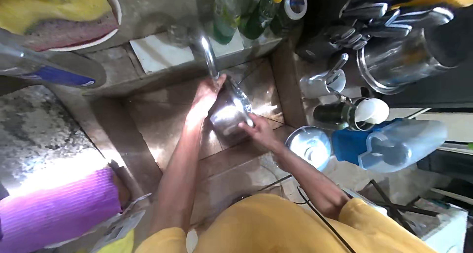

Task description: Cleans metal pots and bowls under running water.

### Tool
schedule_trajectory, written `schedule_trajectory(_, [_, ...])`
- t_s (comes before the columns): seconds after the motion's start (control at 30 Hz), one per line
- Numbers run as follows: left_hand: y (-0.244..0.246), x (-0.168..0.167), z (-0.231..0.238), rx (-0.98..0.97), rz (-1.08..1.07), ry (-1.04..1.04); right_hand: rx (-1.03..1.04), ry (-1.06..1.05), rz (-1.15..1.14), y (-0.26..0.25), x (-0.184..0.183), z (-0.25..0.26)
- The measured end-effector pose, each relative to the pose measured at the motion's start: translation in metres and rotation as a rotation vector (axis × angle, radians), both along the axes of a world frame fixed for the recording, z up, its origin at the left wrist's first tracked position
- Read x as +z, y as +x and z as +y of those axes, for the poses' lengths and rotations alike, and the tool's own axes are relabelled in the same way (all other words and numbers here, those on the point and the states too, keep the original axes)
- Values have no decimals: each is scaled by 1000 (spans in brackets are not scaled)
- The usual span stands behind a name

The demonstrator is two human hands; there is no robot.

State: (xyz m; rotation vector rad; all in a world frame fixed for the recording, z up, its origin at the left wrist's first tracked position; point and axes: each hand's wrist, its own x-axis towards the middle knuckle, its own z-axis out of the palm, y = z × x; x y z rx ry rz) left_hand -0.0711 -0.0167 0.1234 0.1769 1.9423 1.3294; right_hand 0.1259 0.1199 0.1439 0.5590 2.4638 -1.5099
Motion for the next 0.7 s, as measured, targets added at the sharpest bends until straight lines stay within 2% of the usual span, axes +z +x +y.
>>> schedule_trajectory(0.07, [-14,-6,5,-209,5,24,-296,-312,-97,3,12,13])
schedule_trajectory(0.13, [-25,-16,0,-289,-55,-7,-487,-605,-156,6,16,23])
schedule_trajectory(0.2, [-22,-30,-19,-122,-262,-10,-625,-807,-149,-5,12,18])
schedule_trajectory(0.33, [-13,-60,-77,230,-582,162,-777,-1134,-186,-61,1,-12])
schedule_trajectory(0.43, [2,-77,-108,413,-606,172,-801,-1257,-218,-100,2,-37])
schedule_trajectory(0.5, [13,-75,-117,540,-590,295,-841,-1248,-208,-121,0,-45])
schedule_trajectory(0.57, [24,-67,-112,670,-655,416,-913,-1223,-188,-137,-3,-45])
schedule_trajectory(0.7, [29,-94,-93,743,-778,506,-1020,-1198,-75,-134,-6,-28])
